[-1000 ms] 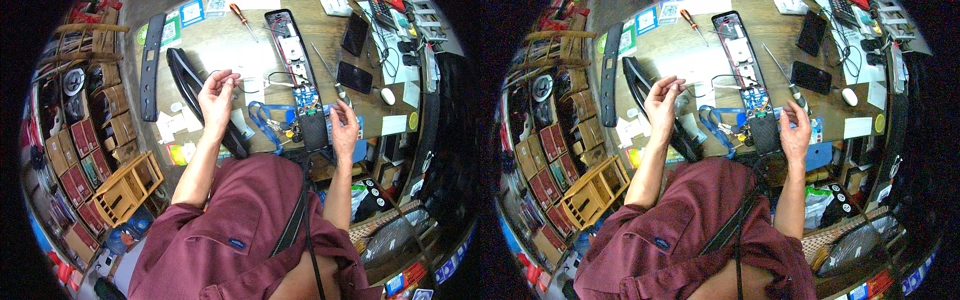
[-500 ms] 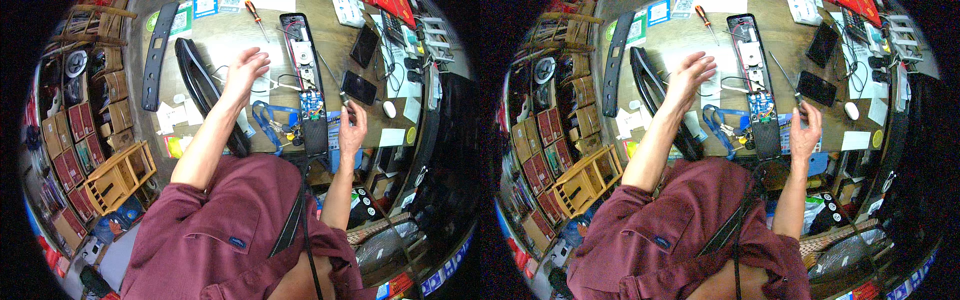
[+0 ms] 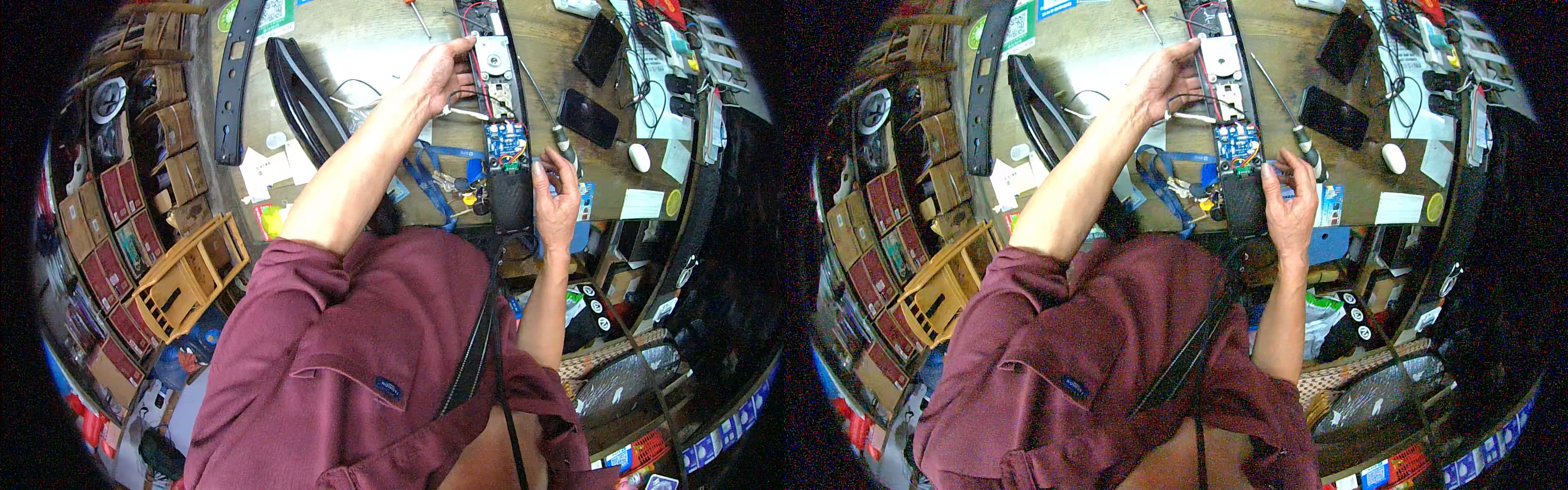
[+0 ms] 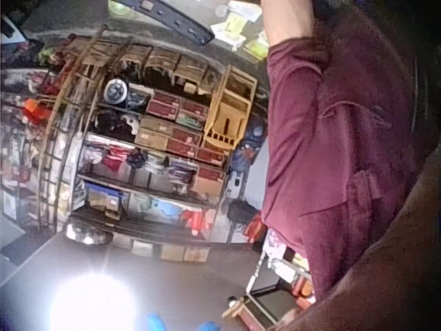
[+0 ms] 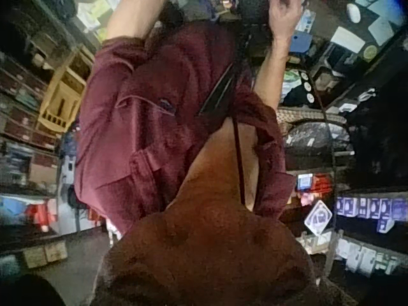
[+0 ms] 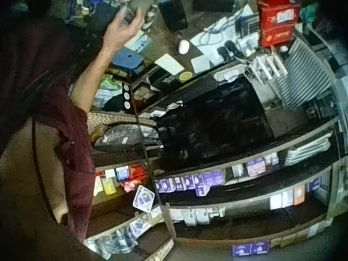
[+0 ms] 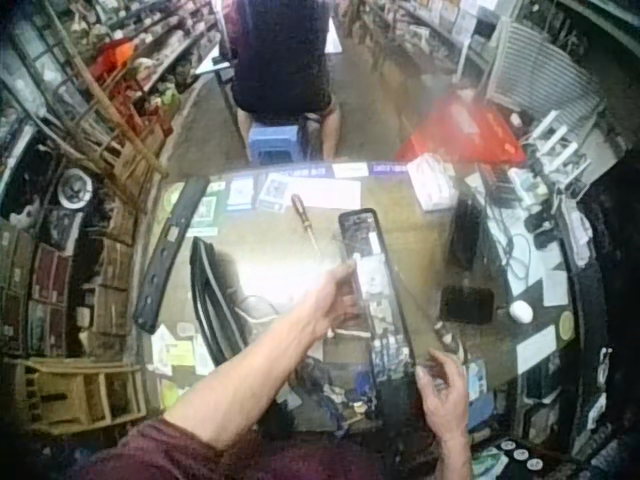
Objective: The person uses a screwdriver to remove and reinstall a small cylindrical component inside a disassembled electronic device. They handle the component, align it, and secure it with screws while the device remains open on the workbench.
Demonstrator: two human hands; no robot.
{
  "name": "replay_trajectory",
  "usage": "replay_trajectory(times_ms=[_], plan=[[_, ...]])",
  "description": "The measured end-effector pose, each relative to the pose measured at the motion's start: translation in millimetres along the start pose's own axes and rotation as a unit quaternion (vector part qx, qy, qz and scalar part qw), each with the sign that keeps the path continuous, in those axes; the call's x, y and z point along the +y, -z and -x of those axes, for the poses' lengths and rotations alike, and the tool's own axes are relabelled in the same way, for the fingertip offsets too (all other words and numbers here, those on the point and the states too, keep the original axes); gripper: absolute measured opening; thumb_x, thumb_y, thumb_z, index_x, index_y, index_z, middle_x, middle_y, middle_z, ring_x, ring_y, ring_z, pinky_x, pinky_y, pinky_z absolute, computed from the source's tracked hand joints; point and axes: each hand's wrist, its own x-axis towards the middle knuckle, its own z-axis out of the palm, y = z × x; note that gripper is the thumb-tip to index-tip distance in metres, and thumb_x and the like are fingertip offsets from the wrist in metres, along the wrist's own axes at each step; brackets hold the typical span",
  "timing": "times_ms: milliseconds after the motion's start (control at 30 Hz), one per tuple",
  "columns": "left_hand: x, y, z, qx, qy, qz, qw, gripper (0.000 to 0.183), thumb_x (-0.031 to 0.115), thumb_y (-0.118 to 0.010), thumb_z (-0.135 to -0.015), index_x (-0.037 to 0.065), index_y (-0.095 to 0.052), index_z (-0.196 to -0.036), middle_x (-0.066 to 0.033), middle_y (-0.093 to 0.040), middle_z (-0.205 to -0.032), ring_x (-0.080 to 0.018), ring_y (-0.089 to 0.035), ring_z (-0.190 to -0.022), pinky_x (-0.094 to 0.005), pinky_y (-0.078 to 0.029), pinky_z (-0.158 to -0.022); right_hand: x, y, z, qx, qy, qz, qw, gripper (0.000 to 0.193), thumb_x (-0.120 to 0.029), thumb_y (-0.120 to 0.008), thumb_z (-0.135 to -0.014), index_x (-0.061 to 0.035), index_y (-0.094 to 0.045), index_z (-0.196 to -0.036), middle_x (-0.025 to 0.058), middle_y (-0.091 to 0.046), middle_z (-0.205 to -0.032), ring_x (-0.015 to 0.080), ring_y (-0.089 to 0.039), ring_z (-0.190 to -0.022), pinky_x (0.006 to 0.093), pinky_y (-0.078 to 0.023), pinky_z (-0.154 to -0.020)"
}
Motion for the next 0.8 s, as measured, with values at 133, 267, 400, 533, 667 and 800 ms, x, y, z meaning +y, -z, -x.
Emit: replay_trajectory(times_ms=[133,267,400,533,667,800], plan=[[6.5,2.0,10.7,0.035,-0.059,-0.055,0.996,0.04,0.034,-0.054,-0.103,0.0,-0.059,-0.124,-0.0179,-0.067,-0.123,-0.0288,-0.066,-0.111,-0.0428,-0.049,-0.102,2.3,9.6,1.4,0.036,-0.009,0.012,0.999,0.034,-0.016,-0.068,-0.098,0.0005,-0.063,-0.128,0.0093,-0.065,-0.116,0.0163,-0.064,-0.104,0.0309,-0.052,-0.091],[30.6,30.0,58.3,0.099,-0.249,-0.064,0.961,0.05,0.02,-0.064,-0.099,-0.009,-0.048,-0.136,-0.0241,-0.06,-0.132,-0.0331,-0.063,-0.119,-0.0438,-0.052,-0.103,7.2,21.9,4.7,0.091,-0.003,-0.008,0.996,0.03,-0.014,-0.066,-0.099,-0.0007,-0.066,-0.125,0.0078,-0.066,-0.114,0.0161,-0.063,-0.101,0.0302,-0.05,-0.091],[67.5,88.5,123.3,0.189,-0.39,-0.065,0.899,0.043,0.014,-0.059,-0.101,-0.011,-0.048,-0.134,-0.0256,-0.061,-0.129,-0.0353,-0.066,-0.115,-0.0432,-0.056,-0.1,11.0,28.1,14.5,0.12,-0.028,-0.051,0.991,0.029,-0.013,-0.063,-0.101,0.0015,-0.065,-0.127,0.0087,-0.067,-0.117,0.0134,-0.063,-0.102,0.0274,-0.051,-0.09],[71.5,141.5,173.2,0.312,-0.444,-0.041,0.839,0.038,0.007,-0.059,-0.1,-0.011,-0.05,-0.132,-0.0257,-0.064,-0.123,-0.0342,-0.068,-0.109,-0.043,-0.059,-0.095,10.1,24.7,23.4,0.118,-0.025,-0.073,0.99,0.029,-0.009,-0.063,-0.101,0.0015,-0.065,-0.127,0.0075,-0.068,-0.115,0.0117,-0.063,-0.101,0.0264,-0.052,-0.089],[41.9,171.8,194.1,0.368,-0.425,0.006,0.827,0.034,0.004,-0.059,-0.098,-0.01,-0.051,-0.129,-0.024,-0.064,-0.123,-0.0318,-0.07,-0.101,-0.0395,-0.061,-0.091,6.4,17.5,28.4,0.099,-0.023,-0.049,0.994,0.029,-0.011,-0.066,-0.1,-0.0007,-0.066,-0.127,0.006,-0.069,-0.111,0.0102,-0.063,-0.099,0.025,-0.052,-0.086],[8.2,182.0,196.2,0.371,-0.385,0.003,0.845,0.035,0.002,-0.064,-0.095,-0.008,-0.054,-0.128,-0.0216,-0.067,-0.12,-0.0262,-0.071,-0.098,-0.0356,-0.061,-0.087,2.4,14.2,33.5,0.081,-0.011,-0.029,0.996,0.029,-0.011,-0.067,-0.099,-0.0019,-0.067,-0.126,0.0063,-0.069,-0.112,0.0123,-0.063,-0.101,0.0269,-0.051,-0.087]])
